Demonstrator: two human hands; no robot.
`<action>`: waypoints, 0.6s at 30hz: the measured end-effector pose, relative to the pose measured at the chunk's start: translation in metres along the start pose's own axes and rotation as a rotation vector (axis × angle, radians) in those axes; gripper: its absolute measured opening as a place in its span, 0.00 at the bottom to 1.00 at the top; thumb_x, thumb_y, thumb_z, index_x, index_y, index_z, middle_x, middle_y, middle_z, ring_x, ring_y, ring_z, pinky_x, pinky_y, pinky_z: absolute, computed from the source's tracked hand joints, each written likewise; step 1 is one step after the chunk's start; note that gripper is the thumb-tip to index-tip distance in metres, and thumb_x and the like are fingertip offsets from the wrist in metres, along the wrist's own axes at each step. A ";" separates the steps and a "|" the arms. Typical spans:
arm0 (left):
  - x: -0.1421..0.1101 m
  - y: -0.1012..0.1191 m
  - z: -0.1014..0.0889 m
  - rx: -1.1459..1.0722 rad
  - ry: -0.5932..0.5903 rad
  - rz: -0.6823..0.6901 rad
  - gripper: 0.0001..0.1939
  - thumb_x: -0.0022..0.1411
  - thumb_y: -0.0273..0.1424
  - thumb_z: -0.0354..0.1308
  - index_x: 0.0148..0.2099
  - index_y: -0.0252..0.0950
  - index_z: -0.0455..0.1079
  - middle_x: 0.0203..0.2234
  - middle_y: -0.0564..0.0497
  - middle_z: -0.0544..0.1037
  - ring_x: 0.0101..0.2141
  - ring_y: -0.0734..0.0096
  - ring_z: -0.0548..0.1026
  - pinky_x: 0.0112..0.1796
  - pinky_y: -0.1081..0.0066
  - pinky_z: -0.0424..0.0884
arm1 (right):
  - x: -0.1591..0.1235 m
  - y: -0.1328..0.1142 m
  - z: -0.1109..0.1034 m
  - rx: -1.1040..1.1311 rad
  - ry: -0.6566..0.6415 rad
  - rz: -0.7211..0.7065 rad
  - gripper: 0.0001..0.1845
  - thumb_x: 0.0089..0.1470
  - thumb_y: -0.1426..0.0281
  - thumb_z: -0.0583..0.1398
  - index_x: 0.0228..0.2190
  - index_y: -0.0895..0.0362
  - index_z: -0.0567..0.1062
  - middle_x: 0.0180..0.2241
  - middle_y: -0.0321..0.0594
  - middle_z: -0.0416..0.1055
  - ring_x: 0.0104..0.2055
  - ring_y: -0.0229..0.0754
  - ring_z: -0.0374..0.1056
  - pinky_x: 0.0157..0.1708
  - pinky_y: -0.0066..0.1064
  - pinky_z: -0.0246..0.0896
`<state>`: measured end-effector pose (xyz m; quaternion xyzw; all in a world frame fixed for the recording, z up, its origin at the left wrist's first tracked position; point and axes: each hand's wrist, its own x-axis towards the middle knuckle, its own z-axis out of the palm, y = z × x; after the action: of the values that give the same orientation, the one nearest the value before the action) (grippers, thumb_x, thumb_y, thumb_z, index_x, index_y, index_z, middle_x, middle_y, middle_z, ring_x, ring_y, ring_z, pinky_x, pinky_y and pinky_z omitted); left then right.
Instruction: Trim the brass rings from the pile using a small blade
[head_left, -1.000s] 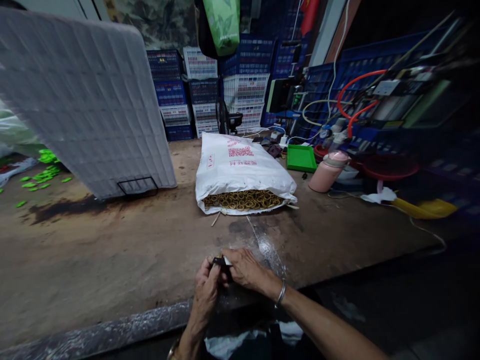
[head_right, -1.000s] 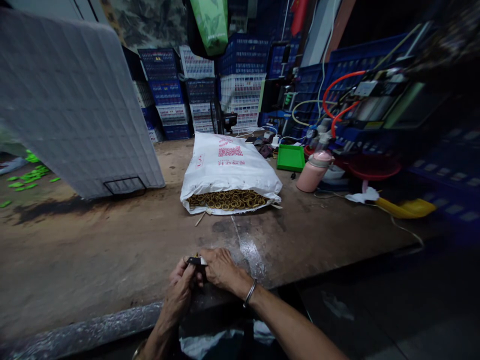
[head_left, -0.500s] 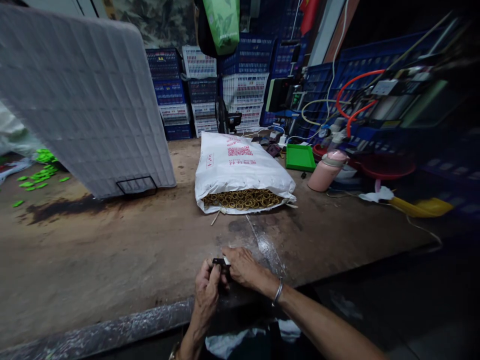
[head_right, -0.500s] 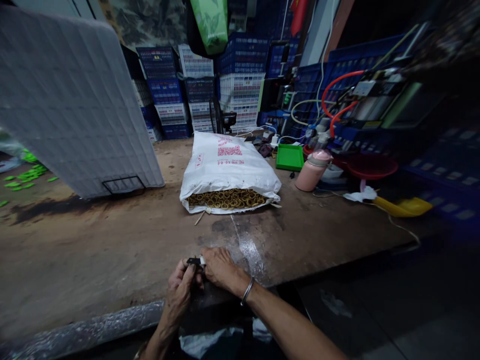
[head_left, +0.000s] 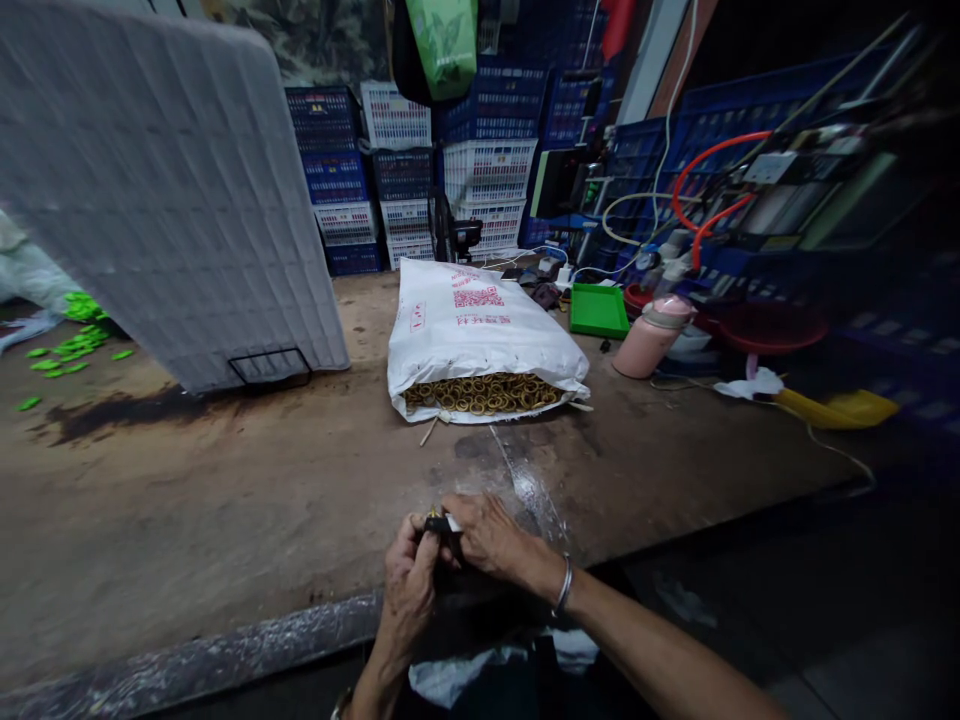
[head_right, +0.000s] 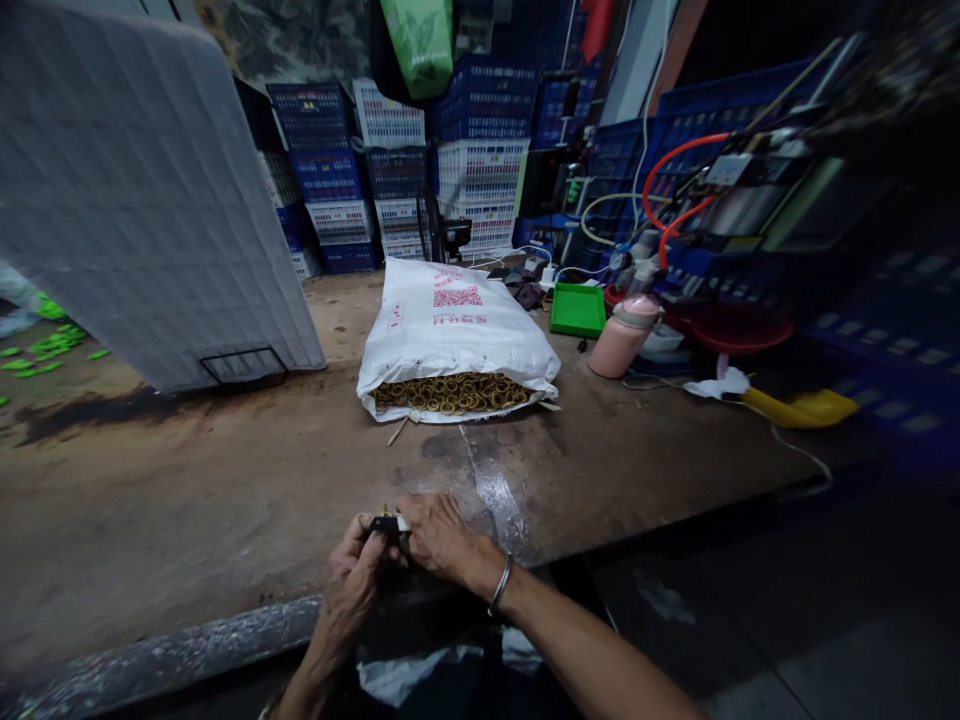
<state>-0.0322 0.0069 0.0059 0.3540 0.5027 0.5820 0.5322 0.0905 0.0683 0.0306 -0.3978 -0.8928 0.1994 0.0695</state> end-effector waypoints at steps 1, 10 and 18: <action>-0.001 -0.001 -0.001 0.008 0.002 -0.001 0.12 0.52 0.40 0.56 0.27 0.36 0.63 0.15 0.57 0.68 0.19 0.77 0.66 0.24 0.76 0.62 | -0.001 -0.001 0.001 0.002 -0.006 0.001 0.08 0.49 0.71 0.51 0.33 0.58 0.67 0.30 0.41 0.71 0.30 0.39 0.65 0.26 0.26 0.48; -0.006 0.002 -0.001 0.049 0.013 0.035 0.13 0.52 0.40 0.56 0.26 0.37 0.63 0.16 0.56 0.67 0.19 0.76 0.65 0.24 0.76 0.62 | 0.004 -0.002 0.002 -0.035 -0.019 0.066 0.09 0.49 0.73 0.51 0.34 0.58 0.67 0.32 0.43 0.72 0.31 0.40 0.66 0.26 0.27 0.47; -0.054 0.001 0.007 0.178 -0.347 -0.173 0.15 0.53 0.42 0.53 0.23 0.37 0.63 0.14 0.54 0.65 0.19 0.74 0.63 0.24 0.74 0.61 | 0.007 0.031 0.007 -0.159 0.078 0.228 0.13 0.44 0.77 0.50 0.35 0.59 0.65 0.28 0.43 0.70 0.28 0.40 0.65 0.25 0.28 0.44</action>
<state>-0.0157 -0.0438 0.0151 0.4498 0.4816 0.4178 0.6255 0.1045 0.0899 0.0111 -0.5084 -0.8514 0.1192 0.0491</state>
